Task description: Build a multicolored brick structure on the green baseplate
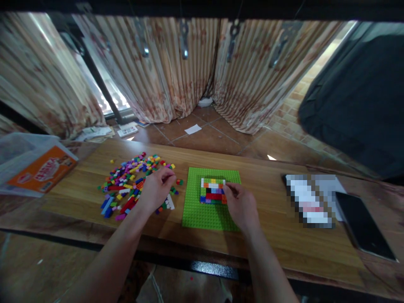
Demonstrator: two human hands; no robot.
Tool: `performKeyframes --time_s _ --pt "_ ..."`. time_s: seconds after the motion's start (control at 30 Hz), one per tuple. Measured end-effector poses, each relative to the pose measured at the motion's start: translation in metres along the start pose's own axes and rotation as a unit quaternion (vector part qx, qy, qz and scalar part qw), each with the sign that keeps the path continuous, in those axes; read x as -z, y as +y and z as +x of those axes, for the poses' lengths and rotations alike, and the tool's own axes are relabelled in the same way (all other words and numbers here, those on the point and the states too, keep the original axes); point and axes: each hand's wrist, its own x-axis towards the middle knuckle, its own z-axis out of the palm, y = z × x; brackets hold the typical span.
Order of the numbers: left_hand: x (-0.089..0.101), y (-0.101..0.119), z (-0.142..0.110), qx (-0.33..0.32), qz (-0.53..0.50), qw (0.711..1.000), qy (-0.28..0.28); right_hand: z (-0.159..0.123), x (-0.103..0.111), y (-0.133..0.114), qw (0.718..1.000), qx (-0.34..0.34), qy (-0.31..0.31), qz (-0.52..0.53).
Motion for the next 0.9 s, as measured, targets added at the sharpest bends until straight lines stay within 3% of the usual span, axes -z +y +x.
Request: performKeyframes --time_s 0.17,0.43,0.63,0.9 --pt "-0.012 -0.002 -0.002 0.02 -0.154 0.986 -0.056 0.0 0.0 -0.002 1.0 -0.008 0.002 0.002" --pt "-0.021 0.004 -0.01 0.004 -0.178 0.979 -0.098 0.0 0.003 -0.001 1.0 -0.019 0.001 -0.006" --pt "-0.019 0.007 -0.012 -0.025 -0.107 0.988 -0.109 -0.002 0.006 -0.005 0.999 0.001 0.013 -0.043" --pt "-0.005 0.0 -0.008 -0.075 0.032 0.994 -0.067 -0.002 0.006 -0.005 0.998 -0.013 0.017 -0.058"
